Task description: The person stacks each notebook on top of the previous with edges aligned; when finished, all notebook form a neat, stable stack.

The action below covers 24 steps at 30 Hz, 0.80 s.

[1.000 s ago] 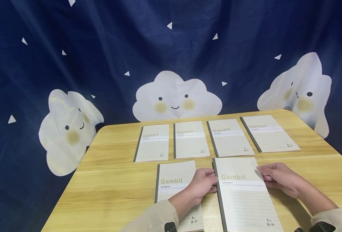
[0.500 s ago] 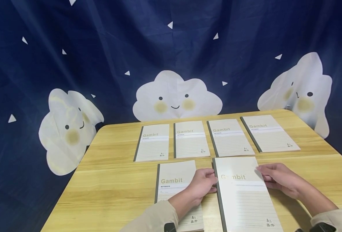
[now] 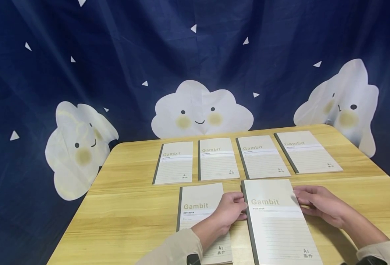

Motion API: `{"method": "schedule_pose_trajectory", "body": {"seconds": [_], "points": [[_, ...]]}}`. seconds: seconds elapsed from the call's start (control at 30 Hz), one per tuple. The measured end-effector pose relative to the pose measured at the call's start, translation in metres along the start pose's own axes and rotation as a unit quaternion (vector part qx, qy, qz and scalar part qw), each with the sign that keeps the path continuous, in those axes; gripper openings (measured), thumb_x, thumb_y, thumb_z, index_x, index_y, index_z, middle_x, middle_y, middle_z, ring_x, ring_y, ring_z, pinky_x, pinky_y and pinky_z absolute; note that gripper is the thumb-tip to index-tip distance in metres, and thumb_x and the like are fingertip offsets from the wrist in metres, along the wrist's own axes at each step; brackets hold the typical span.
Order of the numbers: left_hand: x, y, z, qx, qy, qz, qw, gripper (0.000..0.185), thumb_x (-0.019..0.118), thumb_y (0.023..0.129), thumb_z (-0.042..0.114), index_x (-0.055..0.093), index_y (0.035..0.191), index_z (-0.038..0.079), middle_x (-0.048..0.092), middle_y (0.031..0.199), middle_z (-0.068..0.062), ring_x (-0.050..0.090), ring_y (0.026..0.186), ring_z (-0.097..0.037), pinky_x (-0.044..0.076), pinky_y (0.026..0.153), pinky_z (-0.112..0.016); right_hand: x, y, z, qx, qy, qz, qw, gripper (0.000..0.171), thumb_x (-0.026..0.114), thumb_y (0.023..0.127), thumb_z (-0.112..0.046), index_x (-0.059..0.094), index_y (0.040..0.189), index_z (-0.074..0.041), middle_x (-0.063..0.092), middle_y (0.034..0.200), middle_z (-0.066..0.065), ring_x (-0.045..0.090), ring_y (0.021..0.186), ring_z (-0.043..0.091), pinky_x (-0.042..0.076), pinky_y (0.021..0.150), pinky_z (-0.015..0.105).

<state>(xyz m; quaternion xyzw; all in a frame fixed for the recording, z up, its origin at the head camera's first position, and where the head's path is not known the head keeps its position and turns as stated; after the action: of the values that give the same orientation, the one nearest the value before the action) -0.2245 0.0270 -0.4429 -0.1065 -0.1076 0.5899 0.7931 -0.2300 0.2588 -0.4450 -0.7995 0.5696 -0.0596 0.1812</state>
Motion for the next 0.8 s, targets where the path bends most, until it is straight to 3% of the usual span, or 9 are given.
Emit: {"method": "schedule_pose_trajectory", "body": {"seconds": [0.23, 0.4, 0.53, 0.63, 0.8], "points": [[-0.0033, 0.0008, -0.0006, 0.003, 0.005, 0.009, 0.9999, 0.042, 0.054, 0.088, -0.005, 0.05, 0.129, -0.007, 0.052, 0.098, -0.008, 0.061, 0.078, -0.015, 0.057, 0.07, -0.026, 0.0005, -0.0018, 0.0036, 0.006, 0.022, -0.006, 1.0, 0.063, 0.052, 0.096, -0.018, 0.021, 0.139, 0.016, 0.065, 0.101, -0.001, 0.062, 0.089, 0.009, 0.054, 0.082, 0.03], [-0.0065, 0.0027, -0.0023, 0.01, -0.002, 0.017, 0.9998, 0.042, 0.056, 0.085, -0.007, 0.054, 0.127, -0.004, 0.051, 0.092, -0.007, 0.06, 0.073, -0.013, 0.057, 0.068, -0.025, 0.0037, -0.0033, 0.0033, -0.016, 0.041, -0.032, 0.999, 0.06, 0.052, 0.097, -0.015, 0.021, 0.141, 0.012, 0.063, 0.106, -0.001, 0.062, 0.095, 0.011, 0.054, 0.083, 0.031], [-0.008, 0.0041, -0.0044, 0.013, -0.008, 0.015, 0.9998, 0.045, 0.057, 0.084, -0.008, 0.054, 0.128, -0.001, 0.051, 0.088, -0.006, 0.059, 0.072, -0.012, 0.057, 0.07, -0.025, 0.0041, -0.0049, 0.0035, -0.033, 0.077, -0.05, 0.995, 0.043, 0.051, 0.097, -0.011, 0.038, 0.136, -0.003, 0.062, 0.108, -0.001, 0.062, 0.097, 0.013, 0.054, 0.084, 0.032], [-0.0084, 0.005, -0.0053, 0.016, -0.011, 0.013, 0.9997, 0.047, 0.058, 0.083, -0.008, 0.054, 0.13, 0.0, 0.051, 0.087, -0.005, 0.058, 0.072, -0.011, 0.057, 0.071, -0.025, 0.0035, -0.0053, 0.0039, -0.041, 0.099, -0.055, 0.993, 0.041, 0.051, 0.096, -0.009, 0.041, 0.136, -0.01, 0.062, 0.109, -0.002, 0.062, 0.099, 0.013, 0.053, 0.085, 0.031], [-0.0087, 0.0057, -0.0054, 0.021, -0.02, 0.013, 0.9995, 0.05, 0.059, 0.082, -0.009, 0.053, 0.131, 0.002, 0.051, 0.086, -0.004, 0.056, 0.073, -0.011, 0.057, 0.071, -0.025, 0.0051, -0.0046, 0.0026, -0.063, 0.103, -0.063, 0.991, 0.063, 0.05, 0.096, -0.004, 0.014, 0.146, 0.007, 0.064, 0.113, -0.002, 0.063, 0.102, 0.014, 0.053, 0.087, 0.029]]}}
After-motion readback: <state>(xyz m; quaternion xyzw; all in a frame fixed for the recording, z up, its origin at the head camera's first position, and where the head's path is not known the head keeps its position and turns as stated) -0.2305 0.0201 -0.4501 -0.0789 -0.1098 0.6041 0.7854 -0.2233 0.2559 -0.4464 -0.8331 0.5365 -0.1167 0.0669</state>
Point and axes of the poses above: each hand's wrist, its own y-axis towards the middle knuckle, its own x-axis out of the palm, z = x × y, the point moved 9 cm from there along y, towards the middle knuckle
